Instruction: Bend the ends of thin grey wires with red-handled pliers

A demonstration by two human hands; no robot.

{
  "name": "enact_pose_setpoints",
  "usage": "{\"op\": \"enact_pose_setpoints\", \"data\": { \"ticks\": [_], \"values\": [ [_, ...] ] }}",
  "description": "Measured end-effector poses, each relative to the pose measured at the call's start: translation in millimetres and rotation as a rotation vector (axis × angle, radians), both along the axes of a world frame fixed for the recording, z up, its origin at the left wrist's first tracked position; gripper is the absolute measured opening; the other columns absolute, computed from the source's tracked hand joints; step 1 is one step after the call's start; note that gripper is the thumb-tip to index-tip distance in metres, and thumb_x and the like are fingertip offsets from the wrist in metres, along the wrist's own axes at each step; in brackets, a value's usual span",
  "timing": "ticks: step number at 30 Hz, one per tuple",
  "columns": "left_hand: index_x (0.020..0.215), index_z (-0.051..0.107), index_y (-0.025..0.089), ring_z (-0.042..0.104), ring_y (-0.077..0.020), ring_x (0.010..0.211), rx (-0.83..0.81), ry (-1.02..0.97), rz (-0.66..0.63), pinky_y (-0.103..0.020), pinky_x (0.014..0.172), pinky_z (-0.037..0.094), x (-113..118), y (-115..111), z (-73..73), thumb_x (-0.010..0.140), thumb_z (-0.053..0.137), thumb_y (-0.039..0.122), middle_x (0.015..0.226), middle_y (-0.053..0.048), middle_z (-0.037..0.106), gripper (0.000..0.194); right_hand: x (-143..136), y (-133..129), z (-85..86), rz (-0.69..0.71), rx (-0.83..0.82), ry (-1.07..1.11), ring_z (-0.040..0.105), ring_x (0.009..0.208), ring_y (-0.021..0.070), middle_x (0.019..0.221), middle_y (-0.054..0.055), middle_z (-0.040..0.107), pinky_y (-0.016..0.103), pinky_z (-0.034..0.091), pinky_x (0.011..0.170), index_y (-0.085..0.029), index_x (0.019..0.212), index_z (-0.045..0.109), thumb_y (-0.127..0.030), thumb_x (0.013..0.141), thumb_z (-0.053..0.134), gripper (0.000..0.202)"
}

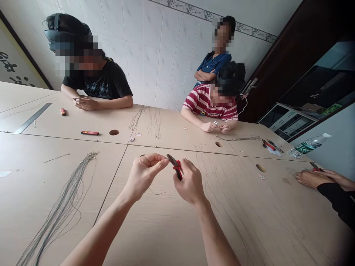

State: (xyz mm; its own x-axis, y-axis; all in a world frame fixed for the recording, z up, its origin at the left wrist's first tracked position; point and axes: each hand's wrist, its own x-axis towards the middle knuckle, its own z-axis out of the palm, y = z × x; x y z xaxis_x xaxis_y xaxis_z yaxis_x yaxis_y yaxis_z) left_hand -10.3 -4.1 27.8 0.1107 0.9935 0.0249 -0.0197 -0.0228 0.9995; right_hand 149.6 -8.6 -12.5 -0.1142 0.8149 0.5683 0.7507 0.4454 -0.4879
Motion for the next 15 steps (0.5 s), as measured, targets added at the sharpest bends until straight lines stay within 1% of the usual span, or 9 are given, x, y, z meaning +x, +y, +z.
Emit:
{"op": "enact_pose_setpoints", "data": {
  "ticks": [2,4,6,8,10,13,15],
  "values": [
    [0.075,0.070,0.016,0.019,-0.0068,0.050,-0.001,0.008,0.021,-0.025,0.046,0.016,0,0,0.2,0.078,0.072,0.042,0.051,0.007,0.035,0.026,0,-1,2.6,0.056,-0.069,0.088,0.052,0.073,0.0197,0.077,0.003,0.054,0.030,0.042,0.063,-0.021,0.083,0.048,-0.010,0.072,0.047,0.016],
    [0.072,0.069,0.016,0.016,-0.0065,0.048,-0.005,0.022,0.044,-0.025,0.045,0.014,0,0,1.6,0.079,0.071,0.041,0.049,0.008,0.029,0.026,0,-3,6.3,0.134,-0.174,0.259,0.053,0.079,0.0194,0.084,0.003,0.056,0.032,0.045,0.070,-0.021,0.093,0.052,-0.014,0.077,0.051,0.017],
    [0.070,0.067,0.016,0.015,-0.0062,0.047,-0.013,0.038,0.051,-0.024,0.044,0.013,0,0,3.4,0.079,0.070,0.041,0.048,0.009,0.026,0.027,2,-5,10.2,0.195,-0.273,0.453,0.052,0.076,0.0172,0.082,0.001,0.054,0.031,0.044,0.071,-0.021,0.096,0.054,-0.022,0.085,0.054,0.012],
    [0.069,0.066,0.016,0.015,-0.0059,0.047,-0.023,0.057,0.035,-0.023,0.043,0.013,0,-1,5.0,0.078,0.070,0.042,0.048,0.009,0.026,0.028,5,-7,13.7,0.232,-0.330,0.579,0.047,0.069,0.0147,0.075,-0.002,0.049,0.029,0.042,0.067,-0.021,0.093,0.054,-0.030,0.090,0.056,0.010],
    [0.069,0.066,0.015,0.018,-0.0059,0.046,-0.017,0.069,0.012,-0.023,0.043,0.014,1,-2,5.3,0.078,0.070,0.044,0.049,0.008,0.032,0.030,7,-8,16.5,0.278,-0.356,0.624,0.043,0.065,0.0131,0.072,-0.003,0.046,0.028,0.039,0.064,-0.021,0.089,0.054,-0.034,0.092,0.056,0.013],
    [0.072,0.069,0.015,0.029,-0.0072,0.046,0.018,0.079,-0.009,-0.023,0.042,0.020,2,-4,3.1,0.077,0.070,0.044,0.052,0.004,0.046,0.029,7,-10,19.6,0.326,-0.379,0.623,0.041,0.063,0.0121,0.070,-0.003,0.046,0.027,0.036,0.062,-0.021,0.084,0.053,-0.034,0.094,0.056,0.017],
    [0.073,0.070,0.016,0.036,-0.0087,0.048,0.040,0.086,-0.019,-0.023,0.043,0.024,2,-4,0.8,0.077,0.070,0.043,0.056,0.001,0.053,0.028,6,-11,21.0,0.333,-0.385,0.613,0.039,0.061,0.0116,0.068,-0.004,0.045,0.027,0.035,0.060,-0.020,0.081,0.052,-0.035,0.095,0.055,0.020]
  ]
}}
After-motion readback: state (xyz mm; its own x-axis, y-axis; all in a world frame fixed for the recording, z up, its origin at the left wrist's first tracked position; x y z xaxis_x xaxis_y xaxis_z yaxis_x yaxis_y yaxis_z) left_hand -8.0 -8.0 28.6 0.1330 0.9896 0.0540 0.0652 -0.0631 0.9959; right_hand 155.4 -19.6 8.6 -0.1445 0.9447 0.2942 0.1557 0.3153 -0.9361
